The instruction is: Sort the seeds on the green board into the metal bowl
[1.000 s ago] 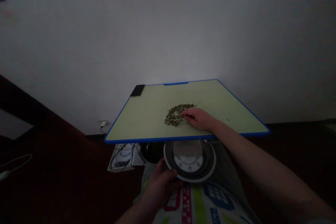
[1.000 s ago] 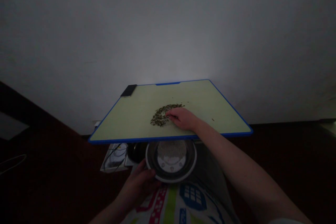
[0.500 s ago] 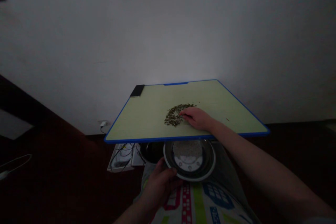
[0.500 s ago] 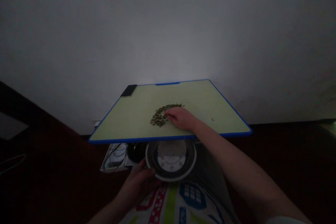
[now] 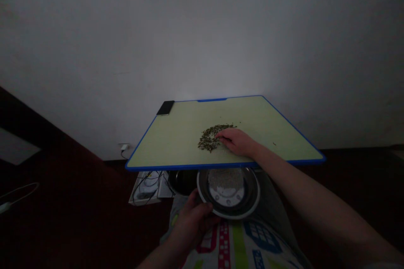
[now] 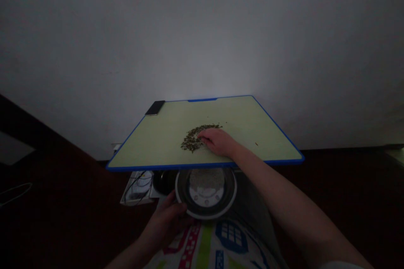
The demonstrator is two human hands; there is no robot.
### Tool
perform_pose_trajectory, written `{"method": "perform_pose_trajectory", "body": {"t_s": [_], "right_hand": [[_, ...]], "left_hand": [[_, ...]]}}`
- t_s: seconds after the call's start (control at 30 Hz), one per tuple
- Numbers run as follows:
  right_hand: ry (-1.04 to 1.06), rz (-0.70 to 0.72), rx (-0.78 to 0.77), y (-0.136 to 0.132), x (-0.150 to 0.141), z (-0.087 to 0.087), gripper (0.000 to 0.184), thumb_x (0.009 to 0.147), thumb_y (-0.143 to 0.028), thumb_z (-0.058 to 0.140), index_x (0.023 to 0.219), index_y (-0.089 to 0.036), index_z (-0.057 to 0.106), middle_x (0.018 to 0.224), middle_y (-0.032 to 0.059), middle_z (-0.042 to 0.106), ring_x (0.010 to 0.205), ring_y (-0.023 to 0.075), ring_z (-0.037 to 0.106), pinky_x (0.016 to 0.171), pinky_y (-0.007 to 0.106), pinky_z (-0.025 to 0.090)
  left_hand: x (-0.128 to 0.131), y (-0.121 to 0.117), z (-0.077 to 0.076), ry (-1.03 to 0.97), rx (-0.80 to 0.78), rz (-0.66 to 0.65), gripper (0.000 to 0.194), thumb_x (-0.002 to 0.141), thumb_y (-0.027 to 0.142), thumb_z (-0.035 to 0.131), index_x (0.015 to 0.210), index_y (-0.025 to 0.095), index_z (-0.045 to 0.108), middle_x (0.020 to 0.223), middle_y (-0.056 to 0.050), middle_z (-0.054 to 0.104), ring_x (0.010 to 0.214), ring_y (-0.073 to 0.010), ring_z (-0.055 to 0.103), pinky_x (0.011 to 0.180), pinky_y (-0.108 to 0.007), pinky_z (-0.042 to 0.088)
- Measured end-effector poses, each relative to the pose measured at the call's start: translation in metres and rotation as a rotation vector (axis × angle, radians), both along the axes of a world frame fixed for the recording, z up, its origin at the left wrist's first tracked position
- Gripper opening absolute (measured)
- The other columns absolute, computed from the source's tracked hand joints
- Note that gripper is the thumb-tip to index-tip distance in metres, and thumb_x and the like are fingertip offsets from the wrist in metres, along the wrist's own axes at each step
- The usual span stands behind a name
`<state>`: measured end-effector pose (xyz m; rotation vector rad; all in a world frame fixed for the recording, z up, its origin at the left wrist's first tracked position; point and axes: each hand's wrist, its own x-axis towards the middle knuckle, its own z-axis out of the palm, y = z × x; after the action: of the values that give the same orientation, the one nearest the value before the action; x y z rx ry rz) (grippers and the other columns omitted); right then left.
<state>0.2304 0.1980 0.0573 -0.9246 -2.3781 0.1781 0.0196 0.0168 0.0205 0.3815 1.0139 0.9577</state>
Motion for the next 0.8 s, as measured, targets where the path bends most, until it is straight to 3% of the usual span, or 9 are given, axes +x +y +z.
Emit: {"method": "perform_pose_trajectory", "body": {"t_s": [0.8], "right_hand": [[0.013, 0.054, -0.046, -0.0009, -0.0027, 0.0010, 0.027, 0.091, -0.019, 0.048, 0.109, -0.015, 0.068, 0.102, 0.0113, 0.072, 0.098, 0.0200, 0.065, 0.088, 0.035, 0.049]], "left_hand": [[0.0005, -0.0016, -0.0015, -0.011, -0.008, 0.013, 0.059, 0.060, 0.011, 0.075, 0.112, 0.020, 0.048, 0.094, -0.006, 0.071, 0.079, -0.0227, 0.071, 0.071, -0.035, 0.057]]}}
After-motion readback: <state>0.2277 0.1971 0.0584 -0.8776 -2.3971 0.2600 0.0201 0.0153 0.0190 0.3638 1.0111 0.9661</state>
